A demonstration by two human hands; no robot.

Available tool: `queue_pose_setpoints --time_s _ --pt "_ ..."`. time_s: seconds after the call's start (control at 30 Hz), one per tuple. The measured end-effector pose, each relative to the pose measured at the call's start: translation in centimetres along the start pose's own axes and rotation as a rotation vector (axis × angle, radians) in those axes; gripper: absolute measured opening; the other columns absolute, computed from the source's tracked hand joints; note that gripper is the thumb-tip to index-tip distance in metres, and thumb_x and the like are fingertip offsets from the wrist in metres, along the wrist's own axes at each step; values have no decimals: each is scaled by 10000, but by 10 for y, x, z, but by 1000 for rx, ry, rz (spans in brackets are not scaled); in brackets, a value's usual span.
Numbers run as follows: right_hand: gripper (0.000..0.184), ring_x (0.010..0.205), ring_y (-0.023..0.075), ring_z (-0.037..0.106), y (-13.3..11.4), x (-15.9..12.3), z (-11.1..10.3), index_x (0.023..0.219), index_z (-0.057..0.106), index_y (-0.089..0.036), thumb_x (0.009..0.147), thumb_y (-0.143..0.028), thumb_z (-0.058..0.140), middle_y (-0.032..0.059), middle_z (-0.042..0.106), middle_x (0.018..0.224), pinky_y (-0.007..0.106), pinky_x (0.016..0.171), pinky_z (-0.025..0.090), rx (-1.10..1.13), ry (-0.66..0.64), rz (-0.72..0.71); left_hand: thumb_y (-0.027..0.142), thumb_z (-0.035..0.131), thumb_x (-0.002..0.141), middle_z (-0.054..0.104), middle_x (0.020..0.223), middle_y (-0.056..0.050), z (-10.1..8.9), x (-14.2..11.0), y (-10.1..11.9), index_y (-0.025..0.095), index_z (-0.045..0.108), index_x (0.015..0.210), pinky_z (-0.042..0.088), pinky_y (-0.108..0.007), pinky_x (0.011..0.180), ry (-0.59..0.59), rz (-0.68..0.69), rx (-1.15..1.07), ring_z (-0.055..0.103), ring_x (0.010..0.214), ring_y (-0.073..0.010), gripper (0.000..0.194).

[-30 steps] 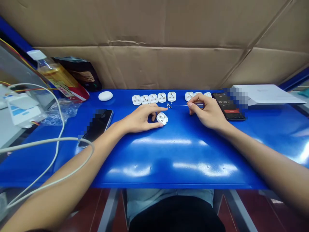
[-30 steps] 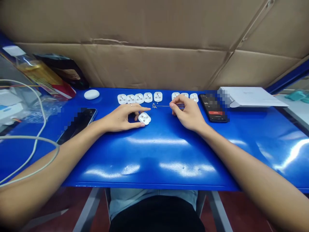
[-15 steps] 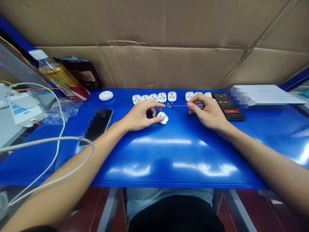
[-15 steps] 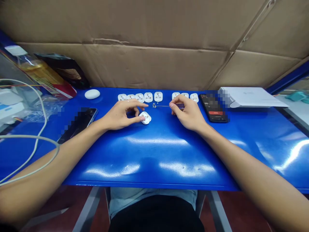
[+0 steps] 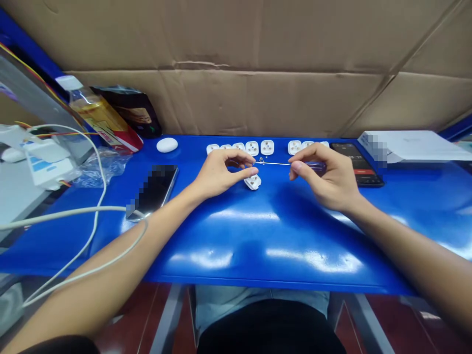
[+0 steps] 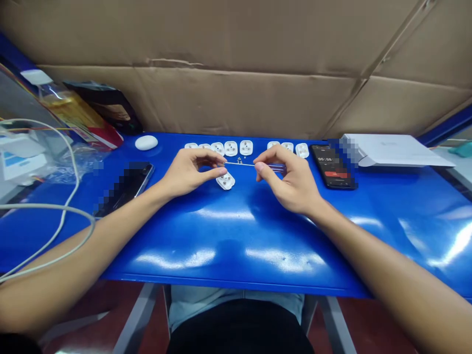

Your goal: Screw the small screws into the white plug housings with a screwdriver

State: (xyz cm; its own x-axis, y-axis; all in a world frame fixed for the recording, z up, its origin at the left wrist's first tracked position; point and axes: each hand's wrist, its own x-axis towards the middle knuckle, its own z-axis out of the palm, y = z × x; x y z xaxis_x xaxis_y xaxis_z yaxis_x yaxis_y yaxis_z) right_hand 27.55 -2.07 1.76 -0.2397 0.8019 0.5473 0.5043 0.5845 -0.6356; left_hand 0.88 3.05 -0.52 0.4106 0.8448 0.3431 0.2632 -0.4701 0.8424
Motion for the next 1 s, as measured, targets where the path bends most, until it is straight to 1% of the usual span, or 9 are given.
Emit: queue_pose_setpoints --time_s 0.1,0.33,0.4,0.5,0.57,0.7,0.8,0.9,1.0 --pt "146 799 219 699 -3 -1 0 886 667 -279 1029 -308 662 14 730 831 393 759 563 -13 -5 4 382 854 891 825 987 -79 2 -1 3 164 829 1006 624 -370 875 -2 31 36 771 909 -225 248" --pt "172 826 242 702 -3 0 -2 874 658 -282 1038 -332 638 30 734 849 425 786 583 -22 -46 29 327 818 926 841 989 -56 1 -4 5 196 837 970 626 -400 873 86 160 103 780 932 -243 140" --pt "163 823 239 700 -3 0 -2 876 661 -280 1032 -321 639 27 734 847 419 782 578 -34 -55 25 315 789 950 847 1014 -49 -1 -4 5 216 842 986 619 -418 898 78 203 172 783 954 -250 117" --pt "116 787 228 693 -2 0 -3 903 675 -271 1014 -287 645 17 736 846 398 748 560 -30 -66 7 317 760 975 848 1062 -53 -3 -4 4 226 844 1027 598 -443 951 30 260 253 782 987 -257 134" --pt "93 767 223 694 0 0 -4 919 682 -267 1006 -279 651 18 743 862 387 729 553 -39 -75 -4 318 739 993 845 1056 -56 -4 -3 3 225 841 1046 586 -438 946 -4 313 294 775 975 -249 148" --pt "29 793 225 716 4 -2 -6 983 688 -259 980 -235 672 28 765 908 379 726 563 -100 -99 -107 298 689 1029 839 1034 -61 -4 -3 1 217 827 1081 575 -427 930 -39 408 341 758 968 -239 168" --pt "71 814 243 732 7 -4 -7 1021 695 -263 963 -222 686 39 782 937 395 730 576 -120 -120 -177 274 682 1028 839 1040 -49 -4 -3 2 222 822 1066 569 -421 964 -49 400 349 760 981 -233 154" --pt "55 814 257 740 7 -5 -7 1011 711 -277 967 -252 687 44 788 934 411 728 582 -132 -95 -154 290 693 1022 840 1038 -44 -4 -2 2 231 820 1050 564 -415 964 -40 378 363 768 973 -230 143" --pt "55 830 256 745 6 -5 -6 1022 714 -279 978 -264 684 50 792 951 412 744 587 -144 -106 -141 267 726 1000 839 1020 -47 -3 -2 2 231 819 1041 575 -404 923 -22 419 349 773 950 -226 108"
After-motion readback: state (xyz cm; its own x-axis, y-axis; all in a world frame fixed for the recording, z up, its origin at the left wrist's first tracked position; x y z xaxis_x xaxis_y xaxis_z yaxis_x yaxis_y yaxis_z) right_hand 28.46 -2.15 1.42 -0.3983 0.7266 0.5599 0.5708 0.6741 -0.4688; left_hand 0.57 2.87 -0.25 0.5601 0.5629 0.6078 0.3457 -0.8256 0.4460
